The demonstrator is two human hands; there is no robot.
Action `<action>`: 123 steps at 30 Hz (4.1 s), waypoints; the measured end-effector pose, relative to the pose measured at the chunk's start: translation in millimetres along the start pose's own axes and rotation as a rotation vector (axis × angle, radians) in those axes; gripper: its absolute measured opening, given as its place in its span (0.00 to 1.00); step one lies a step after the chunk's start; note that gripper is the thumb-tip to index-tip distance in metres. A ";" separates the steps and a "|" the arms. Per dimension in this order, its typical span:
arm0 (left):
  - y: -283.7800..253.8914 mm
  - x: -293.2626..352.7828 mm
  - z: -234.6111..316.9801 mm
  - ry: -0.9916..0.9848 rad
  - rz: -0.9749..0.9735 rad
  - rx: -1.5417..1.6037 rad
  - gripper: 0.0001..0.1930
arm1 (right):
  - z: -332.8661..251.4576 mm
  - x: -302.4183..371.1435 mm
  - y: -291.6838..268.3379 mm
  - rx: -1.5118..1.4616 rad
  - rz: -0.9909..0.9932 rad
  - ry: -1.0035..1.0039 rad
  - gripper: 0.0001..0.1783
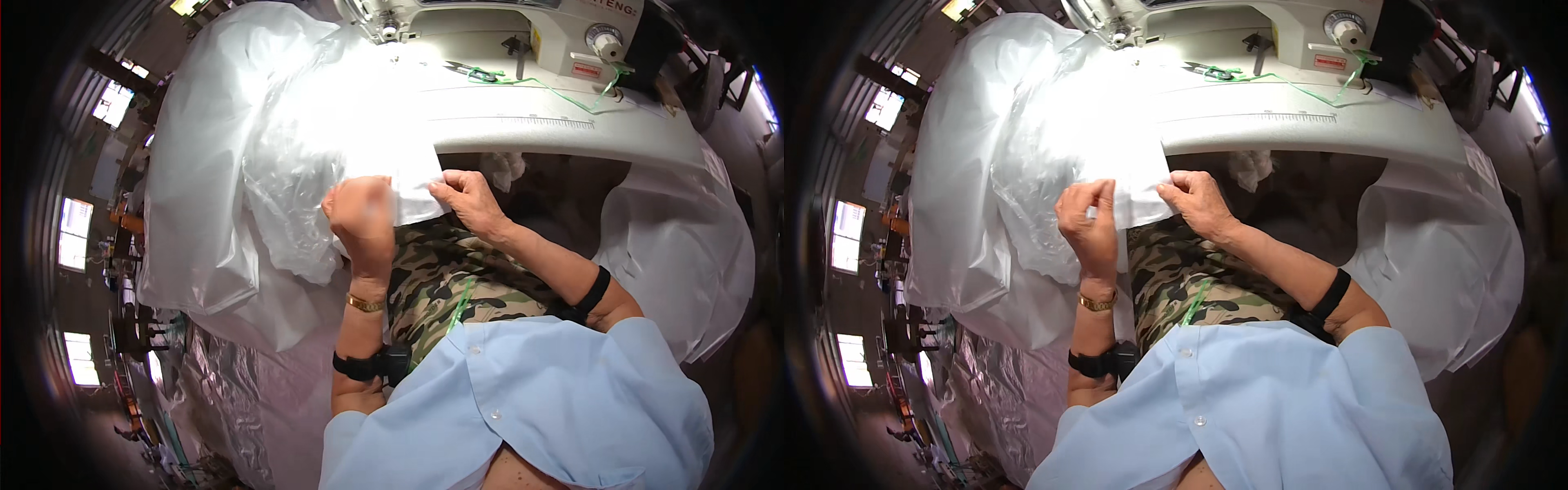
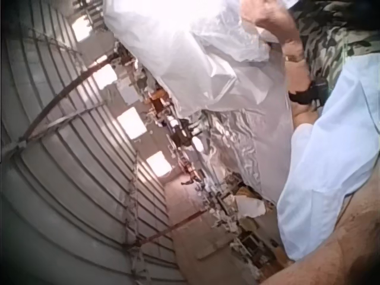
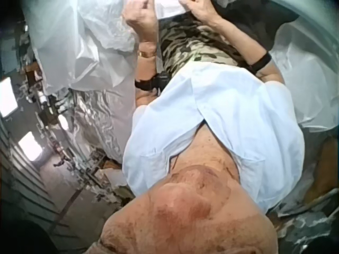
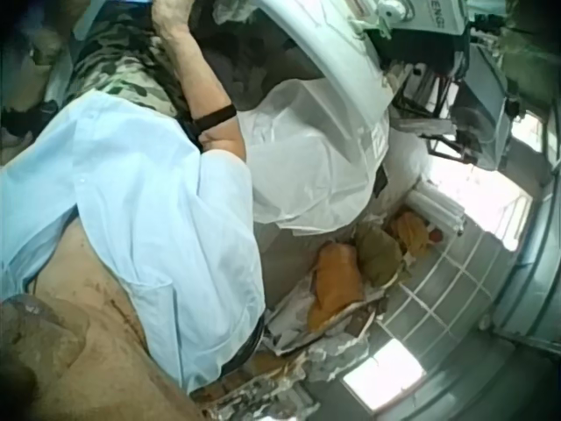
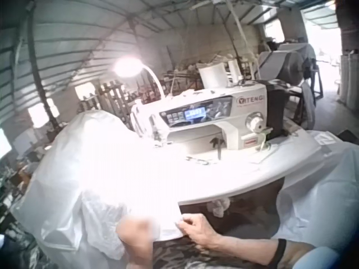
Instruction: Sewing two large white plastic sheets together using an industrial sewing machine.
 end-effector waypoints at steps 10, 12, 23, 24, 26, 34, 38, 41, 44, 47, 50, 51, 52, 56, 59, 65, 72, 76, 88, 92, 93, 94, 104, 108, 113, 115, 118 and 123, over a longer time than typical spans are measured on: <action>29.7 19.5 26.8 0.415 -0.211 -0.236 0.06 | 14.4 -1.0 4.2 -0.261 -0.126 0.100 0.20; 28.7 20.4 25.6 0.428 -0.214 -0.246 0.07 | 17.3 -1.8 4.3 -0.255 -0.166 0.101 0.20; 27.8 19.6 27.1 0.427 -0.257 -0.261 0.14 | 3.8 -2.1 13.4 -0.237 -0.237 0.132 0.25; 27.1 20.9 27.5 0.436 -0.274 -0.256 0.13 | 3.5 -2.5 13.3 -0.265 -0.262 0.133 0.24; 24.2 23.0 25.4 0.431 -0.327 -0.262 0.12 | 5.9 -3.2 11.9 -0.302 -0.249 0.165 0.23; 14.6 35.5 1.3 0.243 -0.256 -0.340 0.25 | -2.7 -2.5 7.1 -0.211 -0.191 0.104 0.21; -1.4 34.4 -28.3 0.208 -0.142 -0.370 0.18 | -7.3 -1.4 5.6 -0.142 -0.201 0.118 0.19; -24.5 41.5 -33.1 0.226 -0.070 -0.367 0.14 | -4.7 3.0 9.3 -0.187 -0.174 0.171 0.19; -35.5 48.7 -19.8 0.249 -0.041 -0.335 0.13 | -2.5 5.3 11.7 -0.148 -0.165 0.160 0.19; -28.4 64.5 10.2 0.332 -0.096 -0.008 0.12 | -2.9 5.8 10.3 -0.087 -0.124 0.123 0.19; 30.5 94.5 2.1 -0.348 -0.808 0.328 0.25 | -5.6 6.8 9.3 -0.078 -0.108 0.107 0.19; 48.1 98.8 0.9 -0.577 -0.800 0.701 0.27 | -6.5 7.8 8.8 -0.073 -0.086 0.111 0.20; 65.2 102.8 0.9 -0.801 -0.766 1.076 0.29 | -9.5 7.6 6.2 0.117 -0.037 0.074 0.21; 101.1 95.2 -6.8 -1.106 -0.352 1.711 0.20 | -21.1 16.5 6.9 0.261 0.007 0.048 0.21; 120.2 89.6 -12.1 -1.303 0.014 1.727 0.14 | -33.8 21.2 7.2 0.608 0.019 -0.040 0.21; 112.9 86.1 -18.3 -1.303 0.193 1.489 0.12 | -45.1 27.6 17.8 0.972 -0.082 -0.241 0.16; 97.7 85.8 -30.1 -1.070 0.121 1.358 0.14 | -52.5 24.5 31.6 1.284 -0.274 -0.476 0.12; 90.4 84.3 -28.0 -1.086 0.023 1.438 0.15 | -54.7 20.4 34.3 1.339 -0.397 -0.441 0.12; 90.8 85.0 -21.2 -1.115 -0.082 1.483 0.20 | -36.9 -17.8 -5.5 0.652 -0.252 0.099 0.27; 75.2 79.9 7.6 -1.174 -0.495 1.468 0.13 | -9.2 -28.1 3.8 0.135 -0.282 0.259 0.23; 63.8 71.8 22.9 -0.898 -0.679 1.400 0.13 | -9.6 -27.3 3.6 0.085 -0.321 0.209 0.21; 53.8 70.7 35.3 -0.694 -0.861 1.204 0.14 | -7.0 -27.2 4.2 0.062 -0.335 0.217 0.21; 35.5 37.1 17.3 0.436 -0.145 -0.033 0.17 | 1.6 -22.3 12.2 -0.288 -0.261 0.298 0.16; 34.8 39.8 1.9 0.463 -0.087 -0.003 0.10 | -10.4 -21.9 13.4 -0.046 -0.257 0.286 0.20; 39.2 36.8 -0.8 0.459 -0.209 -0.050 0.07 | -57.3 -64.7 4.4 1.127 -0.261 -0.293 0.20; 40.5 35.0 -2.9 0.458 -0.240 -0.020 0.06 | -67.5 -98.3 -1.6 1.274 -0.144 -0.449 0.17; 41.2 33.3 -9.1 0.451 -0.280 0.010 0.06 | -72.6 -133.3 -7.4 1.233 -0.018 -0.777 0.16; 33.8 25.8 -29.3 0.404 -0.307 0.077 0.05 | -50.3 -169.1 -17.5 1.163 -0.162 -0.660 0.18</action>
Point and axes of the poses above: each hand's wrist, its own x-axis away from the middle knuckle, its own y-axis out of the palm, z = x × y, the point moved 5 cm from there along -x, towards the middle knuckle
